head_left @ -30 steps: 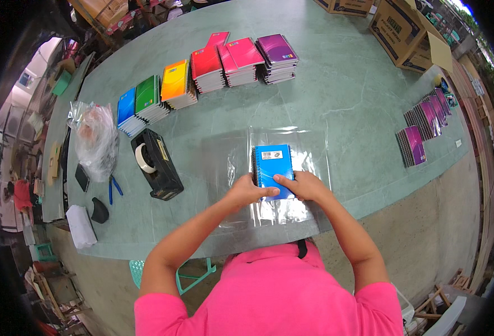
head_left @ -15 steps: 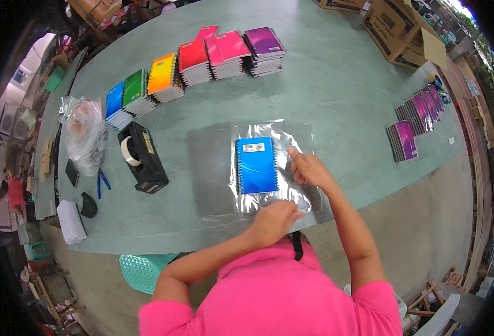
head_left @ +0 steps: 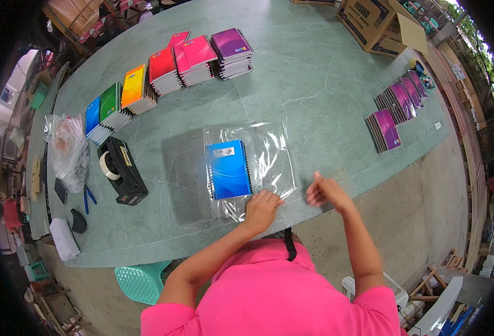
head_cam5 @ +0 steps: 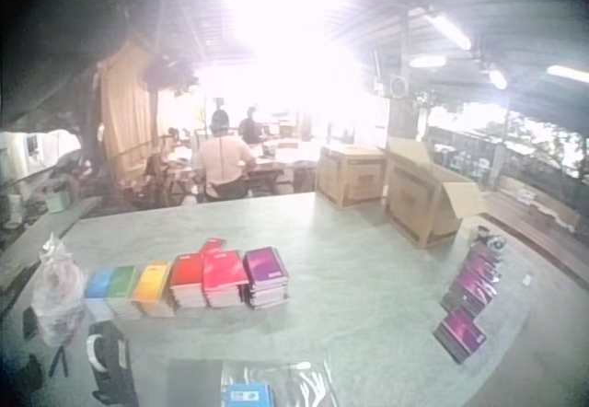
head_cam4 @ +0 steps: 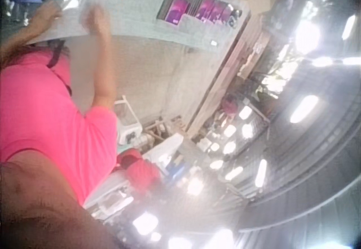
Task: The person picks up several small spiral notebooks of different colors and places them inside a clear plastic bag. They then seal the bag with tape and place it into a larger cardboard box.
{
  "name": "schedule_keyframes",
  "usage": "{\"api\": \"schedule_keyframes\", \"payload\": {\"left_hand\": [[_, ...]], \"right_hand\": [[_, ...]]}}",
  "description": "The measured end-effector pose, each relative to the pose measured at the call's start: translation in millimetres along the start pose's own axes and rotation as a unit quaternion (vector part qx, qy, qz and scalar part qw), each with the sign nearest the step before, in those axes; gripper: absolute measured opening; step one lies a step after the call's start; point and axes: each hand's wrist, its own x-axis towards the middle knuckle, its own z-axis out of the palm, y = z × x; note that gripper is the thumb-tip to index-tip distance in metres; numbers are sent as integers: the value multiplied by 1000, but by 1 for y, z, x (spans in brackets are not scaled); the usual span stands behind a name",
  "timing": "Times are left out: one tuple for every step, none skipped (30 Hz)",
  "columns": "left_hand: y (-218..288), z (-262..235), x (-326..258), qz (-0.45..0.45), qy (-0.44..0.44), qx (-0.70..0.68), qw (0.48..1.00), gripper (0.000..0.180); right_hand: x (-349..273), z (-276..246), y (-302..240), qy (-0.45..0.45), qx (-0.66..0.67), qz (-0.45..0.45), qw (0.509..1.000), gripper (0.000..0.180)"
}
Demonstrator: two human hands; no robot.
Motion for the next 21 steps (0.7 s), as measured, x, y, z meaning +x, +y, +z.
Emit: {"api": "schedule_keyframes", "payload": {"left_hand": [[0, -1, -1, -4, -7, -10, 1000, 10], [0, -2, -2, 2, -15, -4, 1000, 8], [0, -4, -4, 8, -22, 2, 1000, 7], [1, -5, -5, 16, -31, 7, 999, 5], [3, -6, -7, 14, -18, -15, 1000, 5], [5, -10, -7, 9, -3, -34, 999, 5], [7, -14, -7, 4, 11, -54, 998, 5], [9, -19, -8, -22, 10, -58, 998, 5], [15, -29, -7, -48, 8, -63, 997, 5], [18, -37, -7, -75, 6, -68, 995, 6], [18, -41, -9, -76, 13, -73, 994, 7], [18, -45, -9, -77, 21, -77, 994, 7], [19, -49, -10, -78, 29, -80, 993, 8], [21, -54, -11, -89, 26, -92, 991, 9], [23, -59, -12, -101, 23, -104, 989, 9], [23, -62, -13, -112, 19, -116, 987, 10], [23, -62, -13, -120, 10, -123, 985, 13], [23, -61, -13, -127, 1, -132, 983, 15], [25, -59, -12, -134, -7, -140, 981, 17], [29, -56, -9, -146, 13, -157, 977, 18], [34, -52, -3, -157, 34, -174, 972, 18]], "right_hand": [[-2, 10, 3, -18, 7, 12, 1000, 55], [-2, 26, 5, -37, 13, 24, 999, 53], [-2, 41, 6, -56, 19, 36, 998, 51], [2, 54, 12, -25, 29, -19, 999, 47], [11, 66, 23, 6, 39, -75, 996, 44], [15, 73, 23, 35, 47, -130, 990, 40], [15, 74, 23, 44, 37, -132, 990, 37], [13, 75, 21, 54, 28, -133, 989, 34], [11, 76, 18, 64, 19, -135, 989, 32], [11, 77, 18, 53, 70, -112, 990, 29], [10, 76, 20, 41, 121, -88, 988, 27], [9, 75, 20, 28, 170, -65, 983, 26], [8, 75, 21, 71, 141, -91, 983, 25], [9, 75, 24, 113, 111, -116, 981, 25], [9, 74, 25, 156, 81, -140, 975, 24], [9, 71, 25, 152, 59, -152, 975, 24], [7, 67, 24, 147, 37, -164, 975, 23], [6, 66, 23, 144, 14, -176, 974, 22], [6, 68, 20, 104, 60, -165, 979, 20], [5, 73, 16, 64, 107, -153, 980, 18], [5, 77, 12, 25, 152, -141, 978, 17]]}}
